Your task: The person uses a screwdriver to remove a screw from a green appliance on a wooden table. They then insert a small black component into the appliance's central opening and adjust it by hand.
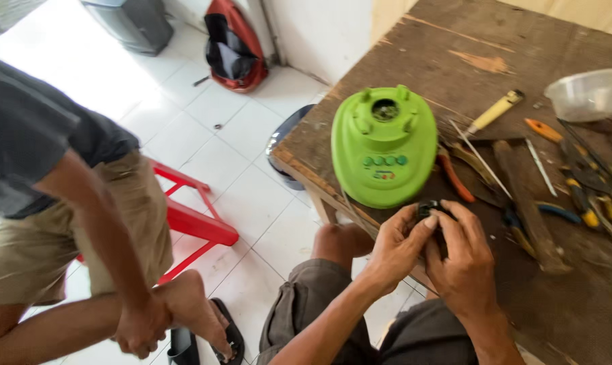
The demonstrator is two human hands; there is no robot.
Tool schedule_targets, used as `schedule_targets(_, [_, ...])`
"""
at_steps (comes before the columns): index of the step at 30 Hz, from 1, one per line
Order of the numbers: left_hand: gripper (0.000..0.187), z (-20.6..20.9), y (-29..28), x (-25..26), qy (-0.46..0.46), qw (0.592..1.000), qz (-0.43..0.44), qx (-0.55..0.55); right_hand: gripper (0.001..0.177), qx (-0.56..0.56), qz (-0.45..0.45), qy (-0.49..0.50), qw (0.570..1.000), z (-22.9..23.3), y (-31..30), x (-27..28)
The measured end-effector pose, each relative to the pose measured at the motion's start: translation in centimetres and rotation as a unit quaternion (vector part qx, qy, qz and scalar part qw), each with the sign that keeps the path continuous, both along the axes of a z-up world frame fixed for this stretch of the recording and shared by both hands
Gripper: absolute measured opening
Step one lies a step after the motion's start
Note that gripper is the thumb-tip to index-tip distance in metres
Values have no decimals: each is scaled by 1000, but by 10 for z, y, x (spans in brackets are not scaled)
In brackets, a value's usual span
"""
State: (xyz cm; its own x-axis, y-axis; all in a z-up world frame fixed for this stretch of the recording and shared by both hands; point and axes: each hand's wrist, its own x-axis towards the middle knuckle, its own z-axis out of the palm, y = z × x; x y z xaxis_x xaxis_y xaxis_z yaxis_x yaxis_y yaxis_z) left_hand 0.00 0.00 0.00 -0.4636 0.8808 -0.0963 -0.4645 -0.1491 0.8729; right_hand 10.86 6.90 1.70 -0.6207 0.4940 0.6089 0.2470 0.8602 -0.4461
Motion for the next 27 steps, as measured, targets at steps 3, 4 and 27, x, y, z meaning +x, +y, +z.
schedule_targets(3, [32, -20, -1, -10, -37, 999, 13, 5, 48, -18, 30, -3, 999, -12, 2, 3])
schedule_targets(4, [32, -32, 1, -13, -35, 999, 21, 4, 48, -19, 37, -2, 999, -11, 8, 8])
schedule_targets(27, [53, -55, 21, -14, -11, 999, -12, -31, 25, 198, -206, -110, 952, -54, 143, 74])
